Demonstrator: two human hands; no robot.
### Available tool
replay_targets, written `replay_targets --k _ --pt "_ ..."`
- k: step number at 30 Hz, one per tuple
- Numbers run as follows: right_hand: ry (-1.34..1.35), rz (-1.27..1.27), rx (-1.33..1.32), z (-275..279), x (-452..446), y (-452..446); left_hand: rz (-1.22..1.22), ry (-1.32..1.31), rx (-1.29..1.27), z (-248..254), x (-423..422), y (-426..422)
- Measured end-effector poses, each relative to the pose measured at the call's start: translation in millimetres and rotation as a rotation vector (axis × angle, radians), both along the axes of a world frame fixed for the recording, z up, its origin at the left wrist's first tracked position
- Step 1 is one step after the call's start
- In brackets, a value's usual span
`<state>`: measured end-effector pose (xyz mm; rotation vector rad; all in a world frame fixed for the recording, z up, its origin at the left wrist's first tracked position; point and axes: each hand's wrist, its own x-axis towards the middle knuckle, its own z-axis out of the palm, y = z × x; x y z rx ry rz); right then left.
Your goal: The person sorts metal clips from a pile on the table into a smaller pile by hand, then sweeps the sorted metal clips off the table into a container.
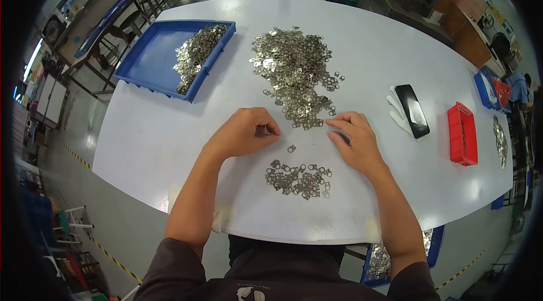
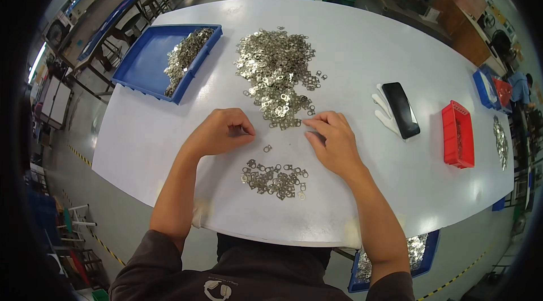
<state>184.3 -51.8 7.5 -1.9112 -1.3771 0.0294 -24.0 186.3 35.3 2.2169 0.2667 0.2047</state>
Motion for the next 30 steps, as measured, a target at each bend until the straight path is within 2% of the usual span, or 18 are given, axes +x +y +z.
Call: replay_targets --k 4,8,11,14,18,21,22,26,29,30 --pt "-0.138 -0.031 0.049 -10 0 7 0.004 0.046 0.084 0 4 -6" --pt "-0.119 0.061 -0.04 -8 -5 2 0.022 0.048 0.083 -8 7 -8" --pt "-0.063 0.017 -0.005 -4 -2 -2 0.095 -0.155 0.194 -14 14 -21" --pt "-0.135 -0.093 -0.031 -16 13 0 0.0 -0.172 0.386 -15 18 -26" --pt "-0.214 -0.051 -0.093 -17 10 1 -0.09 -0.119 0.298 -10 15 -23" --pt "-0.107 0.072 -0.087 -8 -1 -5 -0.118 -0.064 0.184 -2 7 -19" --pt "-0.15 0.079 -0.033 -5 -5 -5 -0.092 -0.049 0.131 0 6 -17" --pt "0.011 0.033 -0.071 8 -12 -8 0.002 0.039 0.026 8 2 -6" --pt "0.044 0.032 -0.112 8 -18 -11 -0.051 0.087 -0.056 9 3 -10" --pt "0.064 0.054 -0.114 7 -21 -10 -0.104 0.076 0.008 7 3 -11"
